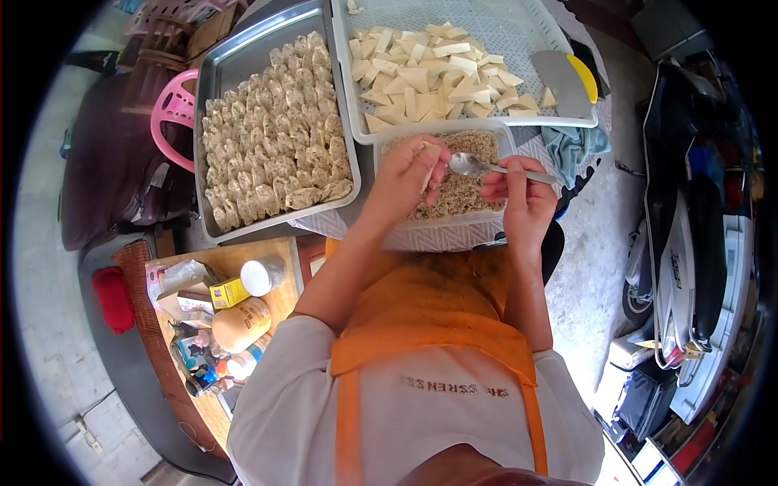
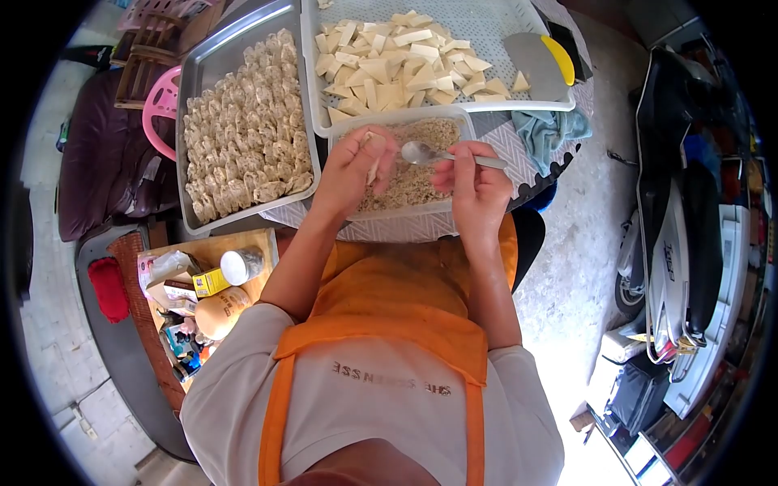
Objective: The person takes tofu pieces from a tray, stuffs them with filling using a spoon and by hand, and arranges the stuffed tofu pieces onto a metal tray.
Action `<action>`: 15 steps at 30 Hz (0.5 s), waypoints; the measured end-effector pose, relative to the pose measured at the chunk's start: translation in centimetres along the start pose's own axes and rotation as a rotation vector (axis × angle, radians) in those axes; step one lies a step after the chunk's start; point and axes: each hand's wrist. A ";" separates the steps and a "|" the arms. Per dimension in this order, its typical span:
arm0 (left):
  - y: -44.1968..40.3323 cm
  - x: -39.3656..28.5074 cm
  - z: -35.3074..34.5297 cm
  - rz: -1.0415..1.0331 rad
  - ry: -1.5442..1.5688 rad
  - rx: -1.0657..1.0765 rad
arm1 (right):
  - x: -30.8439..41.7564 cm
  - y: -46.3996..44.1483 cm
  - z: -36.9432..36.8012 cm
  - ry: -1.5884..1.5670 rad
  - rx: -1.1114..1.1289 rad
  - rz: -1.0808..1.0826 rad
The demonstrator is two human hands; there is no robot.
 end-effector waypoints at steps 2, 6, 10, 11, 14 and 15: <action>-0.1 0.2 0.0 -0.027 0.020 -0.039 | -0.3 -0.1 -0.3 0.052 0.030 0.017; 0.0 -0.1 0.2 0.028 0.162 -0.021 | -1.2 -0.2 -1.0 0.096 0.075 0.015; -0.3 0.6 0.9 0.032 0.092 0.016 | -1.4 -0.3 -1.2 0.183 0.107 0.019; -0.2 0.6 0.8 0.015 0.043 0.009 | -1.4 -0.2 -1.2 0.188 0.106 0.015; 0.4 -1.2 -1.1 -0.030 0.073 -0.110 | -1.3 -0.2 -1.2 0.199 0.112 0.017; 0.3 -1.2 -1.1 -0.024 0.097 -0.102 | -1.3 -0.2 -1.2 0.201 0.116 0.020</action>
Point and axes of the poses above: each hand's wrist, its own y-axis away from the middle knuckle, its own z-axis out of the back of the hand, x = y × z, and after that the axes turned 10 degrees about z, right-handed
